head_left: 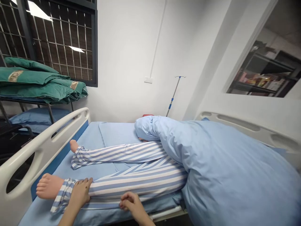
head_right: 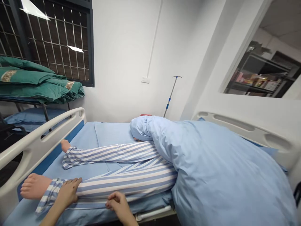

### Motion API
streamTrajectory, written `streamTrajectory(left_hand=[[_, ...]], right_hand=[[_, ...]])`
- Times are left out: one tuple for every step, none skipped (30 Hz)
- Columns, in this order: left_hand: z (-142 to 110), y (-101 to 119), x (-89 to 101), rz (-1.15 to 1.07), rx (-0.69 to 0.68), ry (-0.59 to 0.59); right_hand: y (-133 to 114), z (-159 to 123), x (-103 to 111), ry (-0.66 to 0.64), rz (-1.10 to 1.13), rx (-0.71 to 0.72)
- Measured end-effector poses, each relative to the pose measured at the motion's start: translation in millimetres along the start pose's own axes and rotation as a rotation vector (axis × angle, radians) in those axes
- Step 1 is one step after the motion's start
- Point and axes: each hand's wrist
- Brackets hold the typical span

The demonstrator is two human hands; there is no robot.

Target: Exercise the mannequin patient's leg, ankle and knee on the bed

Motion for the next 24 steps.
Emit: streamTrajectory(left_hand=[[0.2,0.0,0.2,0.002,0.001,0.002],[0.4,-0.1,0.3,0.003,0.002,0.002],[0.6,-0.3,0.1,0.003,0.003,0.002],[0.8,-0.6,-0.5,0.004,0.002,0.002],[1.0,-1.0,-1.3,0.005,-0.002,0.007],[1.2,-1.4,-2.3,0.006,-0.007,0.014],[1.5,-1.9,-3.4,0.007,-0.013,0.024],[1.7,-2.3,-4.4,0.008,-0.019,0.036],[1.8,-2.7,-5.1,0.008,-0.025,0.049],[1.7,-2.9,-5.5,0.007,-0.027,0.058],[1.3,-3.0,-5.4,0.005,-0.026,0.064],[0.6,-3.0,-4.8,0.002,-0.026,0.068],[-0.4,-2.8,-3.8,-0.001,-0.026,0.071],[-1.6,-2.5,-2.6,-0.005,-0.025,0.070],[-2.8,-2.1,-1.1,-0.010,-0.026,0.066],[-4.0,-1.6,0.4,-0.014,-0.029,0.062],[-5.1,-1.2,1.8,-0.018,-0.032,0.058],[-5.9,-0.7,3.0,-0.020,-0.032,0.054],[-6.4,-0.4,3.9,-0.022,-0.030,0.049],[-6.6,-0.2,4.4,-0.023,-0.027,0.042],[-6.4,-0.1,4.6,-0.024,-0.020,0.032],[-5.9,-0.3,4.4,-0.026,-0.012,0.021],[-5.2,-0.5,3.9,-0.028,-0.008,0.010],[-4.4,-0.9,3.1,-0.030,-0.008,0.008]], right_hand=[[10.7,-4.6,-0.1,0.038,0.054,-0.091],[19.9,-7.8,0.7,0.072,0.115,-0.171],[27.3,-9.8,2.2,0.099,0.177,-0.228],[32.7,-11.2,4.0,0.122,0.241,-0.256],[36.3,-12.0,6.0,0.142,0.303,-0.257],[38.3,-12.5,8.0,0.158,0.365,-0.239],[39.3,-12.7,9.8,0.172,0.424,-0.217],[39.4,-12.9,11.5,0.182,0.475,-0.192],[39.1,-13.0,12.9,0.188,0.519,-0.162],[38.6,-13.0,14.1,0.185,0.556,-0.136],[38.0,-12.9,15.0,0.176,0.585,-0.119],[37.4,-12.8,15.7,0.168,0.605,-0.111],[36.8,-12.5,16.2,0.164,0.621,-0.104],[36.0,-12.2,16.5,0.164,0.635,-0.100],[35.0,-11.8,16.6,0.171,0.649,-0.097],[33.9,-11.5,16.4,0.178,0.662,-0.092],[32.6,-11.2,16.1,0.187,0.674,-0.082],[31.4,-11.0,15.7,0.195,0.689,-0.070],[30.3,-11.0,15.2,0.203,0.706,-0.063],[29.5,-11.0,14.6,0.209,0.729,-0.058],[29.0,-11.2,14.1,0.208,0.756,-0.053],[29.0,-11.4,13.7,0.203,0.785,-0.046],[29.2,-11.5,13.3,0.196,0.813,-0.036],[29.7,-11.7,12.9,0.188,0.836,-0.025]])
Point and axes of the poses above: each hand's wrist, its own z-axis towards the middle knuckle, its own x-axis out of the back of the hand, y = z × x, and after that the axes turned 15 degrees about -y, right-handed
